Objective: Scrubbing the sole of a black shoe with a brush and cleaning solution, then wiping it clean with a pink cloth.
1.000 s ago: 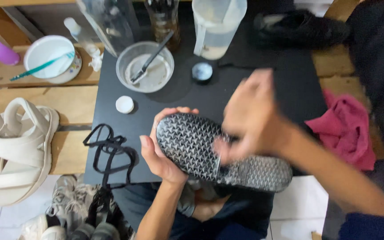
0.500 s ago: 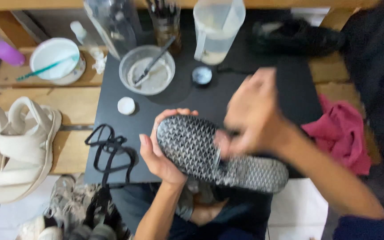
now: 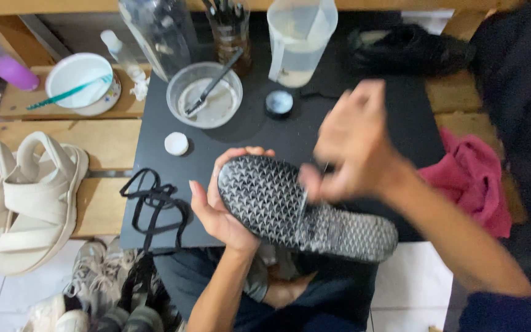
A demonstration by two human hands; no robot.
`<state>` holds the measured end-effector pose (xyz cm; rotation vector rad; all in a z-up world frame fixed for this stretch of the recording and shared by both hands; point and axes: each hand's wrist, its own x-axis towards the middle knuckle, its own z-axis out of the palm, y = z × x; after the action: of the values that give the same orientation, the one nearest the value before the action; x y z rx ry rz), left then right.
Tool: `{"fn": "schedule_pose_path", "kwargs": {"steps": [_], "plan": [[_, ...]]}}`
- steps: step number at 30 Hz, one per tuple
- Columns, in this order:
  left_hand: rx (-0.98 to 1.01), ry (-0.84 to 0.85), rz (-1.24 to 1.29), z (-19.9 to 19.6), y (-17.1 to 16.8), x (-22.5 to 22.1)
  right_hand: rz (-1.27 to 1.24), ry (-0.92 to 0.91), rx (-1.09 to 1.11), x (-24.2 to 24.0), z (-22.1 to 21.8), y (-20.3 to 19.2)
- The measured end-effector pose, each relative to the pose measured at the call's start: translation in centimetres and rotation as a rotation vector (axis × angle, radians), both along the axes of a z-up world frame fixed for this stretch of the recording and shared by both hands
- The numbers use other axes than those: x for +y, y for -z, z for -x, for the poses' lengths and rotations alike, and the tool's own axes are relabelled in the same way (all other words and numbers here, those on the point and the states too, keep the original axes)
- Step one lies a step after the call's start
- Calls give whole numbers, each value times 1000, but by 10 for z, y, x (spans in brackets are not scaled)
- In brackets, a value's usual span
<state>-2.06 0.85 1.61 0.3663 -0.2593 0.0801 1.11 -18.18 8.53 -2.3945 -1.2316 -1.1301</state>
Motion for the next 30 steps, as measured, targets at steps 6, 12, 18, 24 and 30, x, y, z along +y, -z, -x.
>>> {"fn": "schedule_pose_path", "kwargs": {"steps": [6, 12, 18, 24, 30], "plan": [[-6, -9, 6, 1, 3, 5, -47, 26, 14, -19, -20, 11], [45, -5, -8, 6, 4, 6, -15, -102, 72, 15, 6, 9], [80, -15, -21, 4, 1, 3, -41, -187, 133, 42, 22, 11], [51, -48, 83, 3, 7, 3, 51, -11, 43, 27, 4, -3], [30, -27, 43, 2, 9, 14, 40, 164, -81, -22, -43, 12]]}}
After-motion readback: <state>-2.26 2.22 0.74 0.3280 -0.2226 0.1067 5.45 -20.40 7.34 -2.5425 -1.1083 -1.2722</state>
